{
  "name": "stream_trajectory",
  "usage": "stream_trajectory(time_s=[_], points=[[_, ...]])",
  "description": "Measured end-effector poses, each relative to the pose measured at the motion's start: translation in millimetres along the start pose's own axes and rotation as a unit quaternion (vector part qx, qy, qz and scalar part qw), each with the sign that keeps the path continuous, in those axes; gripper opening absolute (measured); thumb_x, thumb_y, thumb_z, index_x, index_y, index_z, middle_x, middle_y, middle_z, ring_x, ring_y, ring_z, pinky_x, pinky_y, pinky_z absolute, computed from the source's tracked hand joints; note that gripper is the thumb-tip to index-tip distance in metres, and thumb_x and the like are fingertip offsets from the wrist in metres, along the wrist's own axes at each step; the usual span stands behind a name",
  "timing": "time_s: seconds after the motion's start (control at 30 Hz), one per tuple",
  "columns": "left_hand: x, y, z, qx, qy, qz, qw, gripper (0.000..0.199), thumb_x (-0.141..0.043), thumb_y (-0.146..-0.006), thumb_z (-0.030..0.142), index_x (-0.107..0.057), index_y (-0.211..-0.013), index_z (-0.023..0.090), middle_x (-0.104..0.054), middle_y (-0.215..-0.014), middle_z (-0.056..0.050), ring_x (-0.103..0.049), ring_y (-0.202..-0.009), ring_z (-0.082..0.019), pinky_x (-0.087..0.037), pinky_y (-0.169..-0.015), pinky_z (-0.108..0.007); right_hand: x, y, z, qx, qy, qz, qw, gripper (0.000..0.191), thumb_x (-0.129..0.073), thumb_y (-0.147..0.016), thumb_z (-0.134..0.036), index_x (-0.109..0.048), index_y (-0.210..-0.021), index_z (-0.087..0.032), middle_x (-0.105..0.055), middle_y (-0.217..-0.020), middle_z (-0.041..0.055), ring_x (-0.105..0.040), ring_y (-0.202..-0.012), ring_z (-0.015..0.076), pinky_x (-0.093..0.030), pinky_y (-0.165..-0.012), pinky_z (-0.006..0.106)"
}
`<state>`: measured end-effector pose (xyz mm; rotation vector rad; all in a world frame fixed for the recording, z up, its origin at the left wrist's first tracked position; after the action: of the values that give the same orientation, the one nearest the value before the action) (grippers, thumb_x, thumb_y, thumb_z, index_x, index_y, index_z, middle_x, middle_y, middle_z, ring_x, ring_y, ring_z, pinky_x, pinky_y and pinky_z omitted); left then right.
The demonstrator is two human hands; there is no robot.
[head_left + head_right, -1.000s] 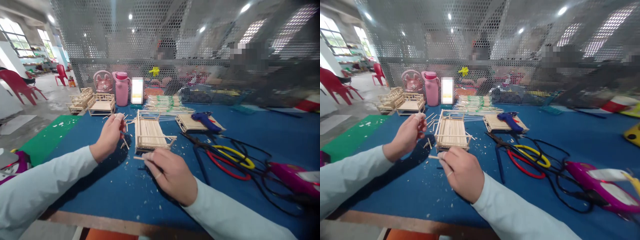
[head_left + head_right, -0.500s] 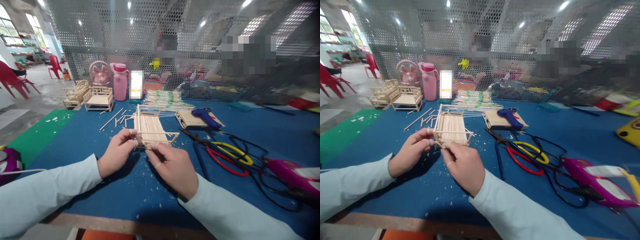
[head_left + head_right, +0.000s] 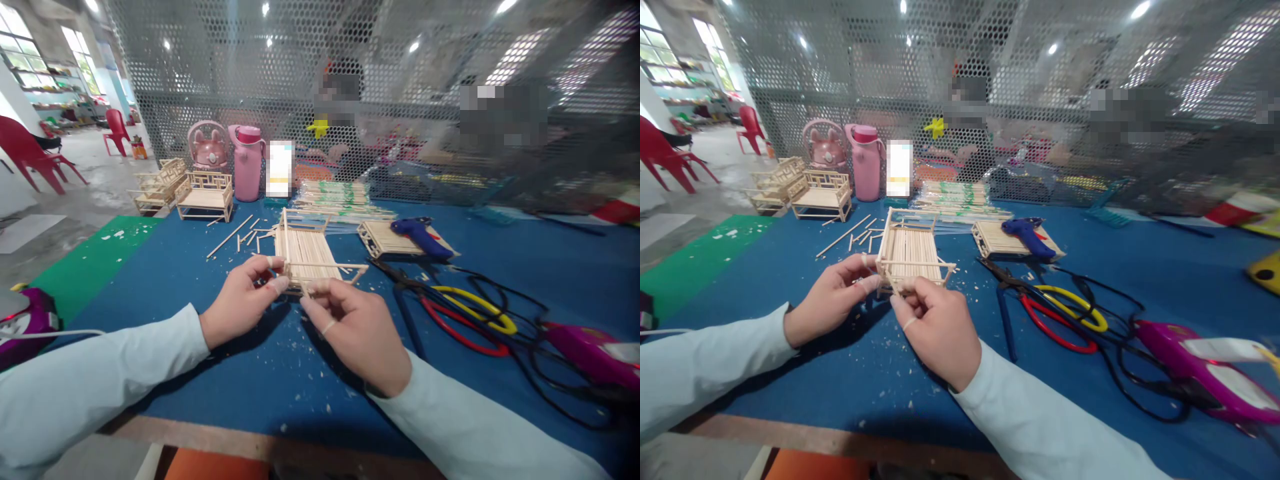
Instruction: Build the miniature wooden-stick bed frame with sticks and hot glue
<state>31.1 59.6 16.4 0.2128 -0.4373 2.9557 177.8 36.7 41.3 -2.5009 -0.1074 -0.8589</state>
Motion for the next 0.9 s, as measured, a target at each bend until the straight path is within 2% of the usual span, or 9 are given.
stream_trajectory(time_s=[0.07, 0.13, 0.23, 0.33, 0.53, 0.63, 0.77, 0.83, 0.9], points=[[-2.1, 0, 0, -0.002, 0.016, -0.005, 1.000, 0.024, -0.058, -0.078, 0.025, -0.063, -0.098, 0.014, -0.064, -0.098, -0.009, -0.058, -0.085, -0.018, -0.045, -0.083, -0.034, -10, -1, 7, -0.101, -0.094, -0.058, 0.989, 0.013, -0.056, -0.079, -0.031, -0.059, -0.073, -0.019, -0.055, -0.047, -0.0051, -0.051, -0.038, 0.0102, -0.042, -0.041, 0.021], [-3.5, 1, 0, -0.005, 0.026, -0.010, 1.000, 0.023, -0.057, -0.079, 0.025, -0.064, -0.098, 0.014, -0.065, -0.101, -0.010, -0.059, -0.091, -0.019, -0.045, -0.087, -0.035, -14, -1, 8, -0.137, -0.125, -0.074, 0.980, 0.016, -0.054, -0.079, -0.033, -0.058, -0.072, -0.019, -0.055, -0.047, -0.0050, -0.051, -0.037, 0.0106, -0.042, -0.040, 0.022], [-3.0, 1, 2, -0.015, 0.025, -0.004, 1.000, 0.022, -0.055, -0.081, 0.025, -0.065, -0.098, 0.014, -0.066, -0.103, -0.010, -0.059, -0.095, -0.020, -0.043, -0.091, -0.036, -7, -4, -2, -0.048, -0.026, -0.029, 0.998, 0.015, -0.054, -0.079, -0.028, -0.062, -0.070, -0.019, -0.063, -0.056, -0.0009, -0.057, -0.049, 0.0120, -0.045, -0.052, 0.023], [-2.5, 0, 2, -0.025, 0.019, -0.001, 1.000, 0.021, -0.055, -0.083, 0.025, -0.065, -0.098, 0.015, -0.066, -0.101, -0.009, -0.059, -0.094, -0.020, -0.044, -0.090, -0.036, -2, -3, -11, 0.044, 0.081, 0.005, 0.996, 0.016, -0.053, -0.081, -0.024, -0.066, -0.073, -0.019, -0.067, -0.063, 0.0007, -0.060, -0.057, 0.0127, -0.044, -0.060, 0.024], [-3.9, -1, -2, -0.010, 0.002, -0.001, 1.000, 0.021, -0.054, -0.083, 0.024, -0.064, -0.098, 0.015, -0.066, -0.097, -0.009, -0.058, -0.088, -0.018, -0.046, -0.083, -0.034, -5, 1, -9, 0.029, 0.041, -0.002, 0.999, 0.016, -0.052, -0.082, -0.020, -0.061, -0.095, -0.018, -0.047, -0.046, -0.0092, -0.046, -0.041, 0.0084, -0.037, -0.046, 0.019], [-4.8, -1, -2, -0.018, -0.012, -0.004, 1.000, 0.019, -0.056, -0.081, 0.022, -0.064, -0.097, 0.015, -0.065, -0.095, -0.008, -0.058, -0.089, -0.018, -0.045, -0.084, -0.033, -9, 5, -7, 0.021, 0.015, -0.012, 1.000, 0.021, -0.051, -0.082, -0.020, -0.054, -0.103, -0.018, -0.045, -0.047, -0.0108, -0.045, -0.041, 0.0083, -0.037, -0.045, 0.018], [-5.3, -2, -2, -0.024, -0.022, -0.007, 0.999, 0.017, -0.056, -0.081, 0.021, -0.065, -0.094, 0.015, -0.065, -0.092, -0.006, -0.058, -0.085, -0.017, -0.046, -0.081, -0.031, -12, 8, -6, 0.016, 0.000, -0.029, 0.999, 0.038, -0.050, -0.083, -0.019, -0.045, -0.120, -0.017, -0.046, -0.048, -0.0115, -0.047, -0.041, 0.0091, -0.040, -0.045, 0.019], [-5.4, -2, -2, -0.025, -0.017, -0.008, 1.000, 0.017, -0.056, -0.082, 0.022, -0.065, -0.094, 0.015, -0.065, -0.094, -0.007, -0.058, -0.088, -0.017, -0.046, -0.082, -0.031, -11, 9, -10, 0.046, 0.006, -0.033, 0.998, 0.033, -0.050, -0.083, -0.018, -0.049, -0.116, -0.018, -0.048, -0.047, -0.0109, -0.047, -0.040, 0.0090, -0.040, -0.044, 0.019], [-5.6, -2, -2, -0.025, -0.012, -0.009, 1.000, 0.018, -0.056, -0.083, 0.023, -0.065, -0.096, 0.015, -0.065, -0.096, -0.007, -0.059, -0.090, -0.018, -0.045, -0.085, -0.031, -9, 10, -18, 0.108, 0.013, -0.042, 0.993, 0.016, -0.051, -0.083, -0.017, -0.058, -0.097, -0.020, -0.055, -0.052, -0.0077, -0.051, -0.044, 0.0084, -0.043, -0.048, 0.018]])
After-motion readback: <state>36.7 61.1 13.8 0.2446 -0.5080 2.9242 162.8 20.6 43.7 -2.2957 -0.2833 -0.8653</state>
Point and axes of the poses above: each hand's wrist, its own y-axis away from the middle knuckle, its own x-axis out of the back of the hand, z = x × y, the point moved 6 cm from there along -y, towards the middle knuckle
